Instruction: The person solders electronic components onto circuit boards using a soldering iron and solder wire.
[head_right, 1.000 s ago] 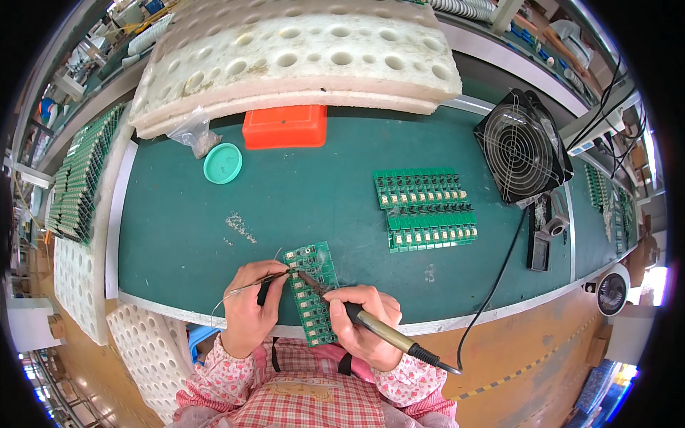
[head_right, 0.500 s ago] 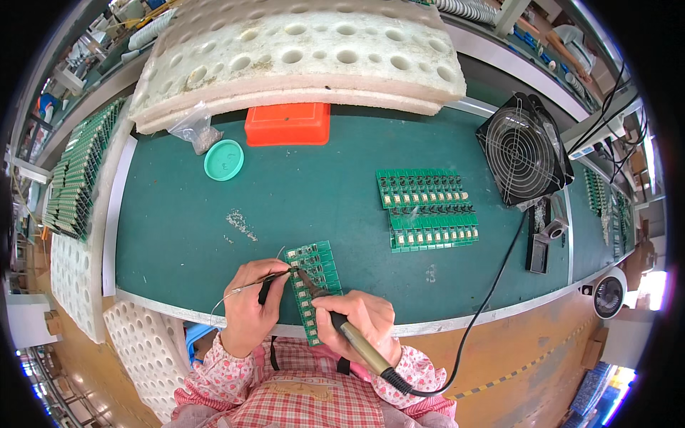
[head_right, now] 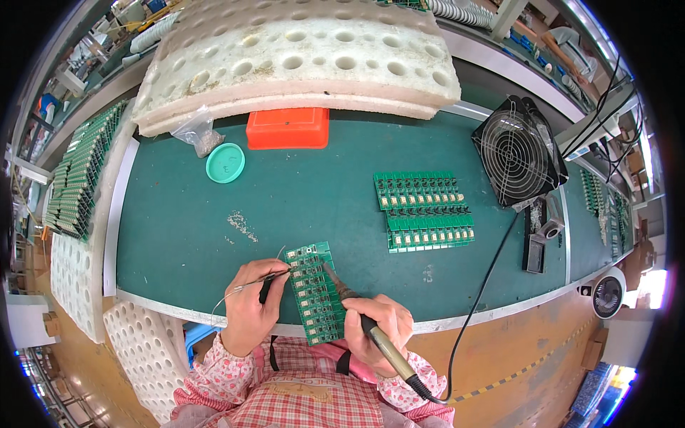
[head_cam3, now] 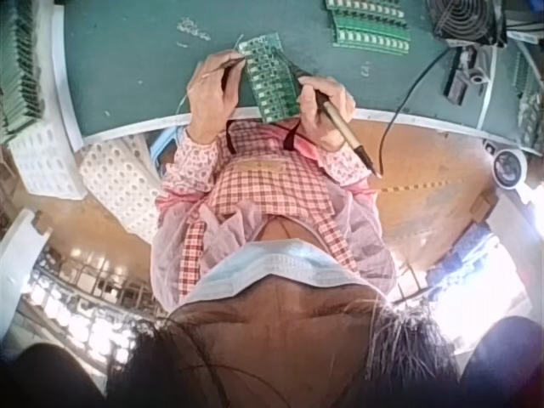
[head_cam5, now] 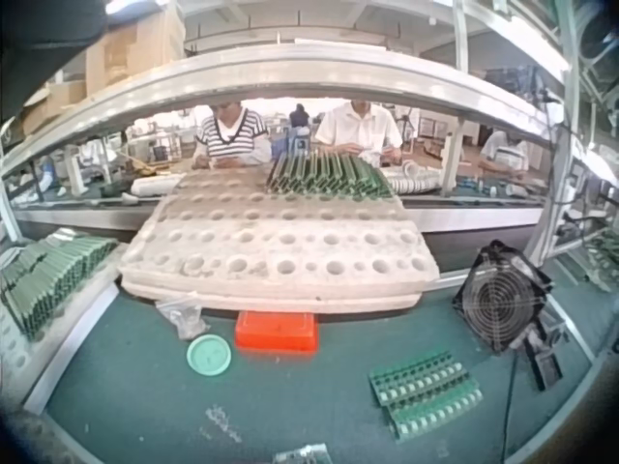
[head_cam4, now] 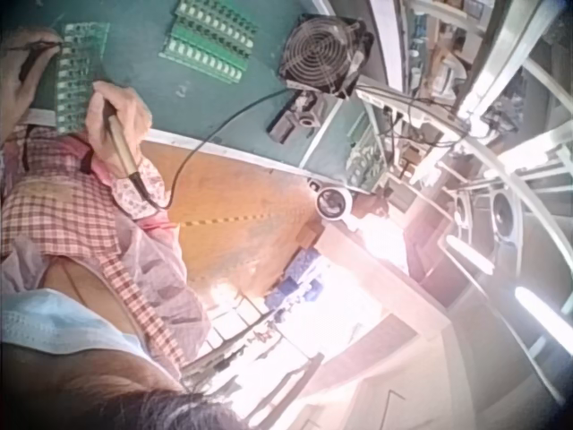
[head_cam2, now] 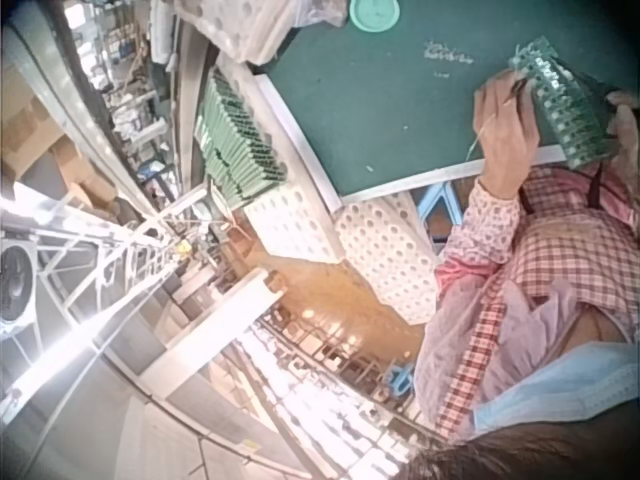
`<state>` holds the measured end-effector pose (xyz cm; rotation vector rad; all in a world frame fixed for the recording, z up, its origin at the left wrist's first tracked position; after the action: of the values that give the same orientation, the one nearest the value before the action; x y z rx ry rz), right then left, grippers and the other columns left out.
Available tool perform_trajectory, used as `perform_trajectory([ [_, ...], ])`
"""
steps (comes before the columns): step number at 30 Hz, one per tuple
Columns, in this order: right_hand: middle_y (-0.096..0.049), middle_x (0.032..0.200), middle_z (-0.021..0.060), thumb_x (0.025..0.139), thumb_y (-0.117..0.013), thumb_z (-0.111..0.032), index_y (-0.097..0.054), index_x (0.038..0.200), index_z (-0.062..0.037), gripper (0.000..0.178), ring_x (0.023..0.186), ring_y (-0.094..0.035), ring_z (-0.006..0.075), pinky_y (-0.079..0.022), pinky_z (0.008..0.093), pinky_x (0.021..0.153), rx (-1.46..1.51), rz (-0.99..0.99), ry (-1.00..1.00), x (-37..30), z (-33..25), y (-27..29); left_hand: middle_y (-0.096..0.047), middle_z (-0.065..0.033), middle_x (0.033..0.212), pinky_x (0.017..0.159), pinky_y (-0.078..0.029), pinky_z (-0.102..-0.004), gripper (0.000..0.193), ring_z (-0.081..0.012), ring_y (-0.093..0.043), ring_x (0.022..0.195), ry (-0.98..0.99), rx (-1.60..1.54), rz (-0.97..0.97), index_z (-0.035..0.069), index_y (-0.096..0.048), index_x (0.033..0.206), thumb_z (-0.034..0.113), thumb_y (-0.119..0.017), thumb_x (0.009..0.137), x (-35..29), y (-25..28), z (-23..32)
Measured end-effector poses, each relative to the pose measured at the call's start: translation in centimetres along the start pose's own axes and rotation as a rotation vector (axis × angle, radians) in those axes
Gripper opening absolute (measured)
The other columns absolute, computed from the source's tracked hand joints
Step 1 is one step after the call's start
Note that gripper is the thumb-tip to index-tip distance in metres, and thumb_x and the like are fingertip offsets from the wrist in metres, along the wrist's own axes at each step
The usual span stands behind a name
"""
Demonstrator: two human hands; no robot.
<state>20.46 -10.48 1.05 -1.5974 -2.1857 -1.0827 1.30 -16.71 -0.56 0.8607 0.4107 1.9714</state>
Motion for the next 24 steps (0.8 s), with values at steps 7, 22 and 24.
perform_trajectory([
  [7,-0.061,0.082,0.0107,0.077,-0.077,0.003,-0.064,0.113,-0.0044,0.04,0.068,-0.06,0.0265,-0.049,0.0358,0.058,-0.045,-0.085,0.038,-1.7,0.4,-0.5,-0.071,-0.0126,0.097,0.074,-0.055,-0.0337,0.017,-0.0273,-0.07,0.085,0.018,-0.051,0.008,-0.003,-0.066,0.098,-0.009,-0.071,0.083,0.0,0.9,0.3],
  [22,-0.064,0.106,0.0143,0.077,-0.079,-0.003,-0.057,0.128,-0.0011,0.056,0.087,-0.062,0.0289,-0.049,0.0401,0.075,-0.241,-0.194,0.008,-0.2,-0.2,-2.3,-0.07,-0.0114,0.097,0.074,-0.053,-0.0358,0.018,-0.0286,-0.068,0.083,0.146,0.095,0.162,0.001,-0.065,0.1,-0.005,-0.072,0.084,0.5,2.7,-3.2],
  [24,-0.064,0.105,0.0143,0.077,-0.079,-0.003,-0.057,0.128,-0.001,0.056,0.086,-0.062,0.0292,-0.049,0.0403,0.075,-0.224,-0.184,-0.002,-0.5,0.0,-2.3,-0.071,-0.0115,0.097,0.074,-0.053,-0.0357,0.017,-0.0287,-0.068,0.083,0.153,0.096,0.189,0.001,-0.066,0.099,-0.005,-0.072,0.084,0.5,2.6,-3.4],
])
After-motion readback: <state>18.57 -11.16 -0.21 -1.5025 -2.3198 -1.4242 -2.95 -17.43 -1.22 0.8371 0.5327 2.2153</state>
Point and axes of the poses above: each hand's wrist, its own x-axis towards the middle knuckle, its own y-axis out of the back of the hand, z = x × y, the point moved 3 cm from there along x, towards the middle knuckle
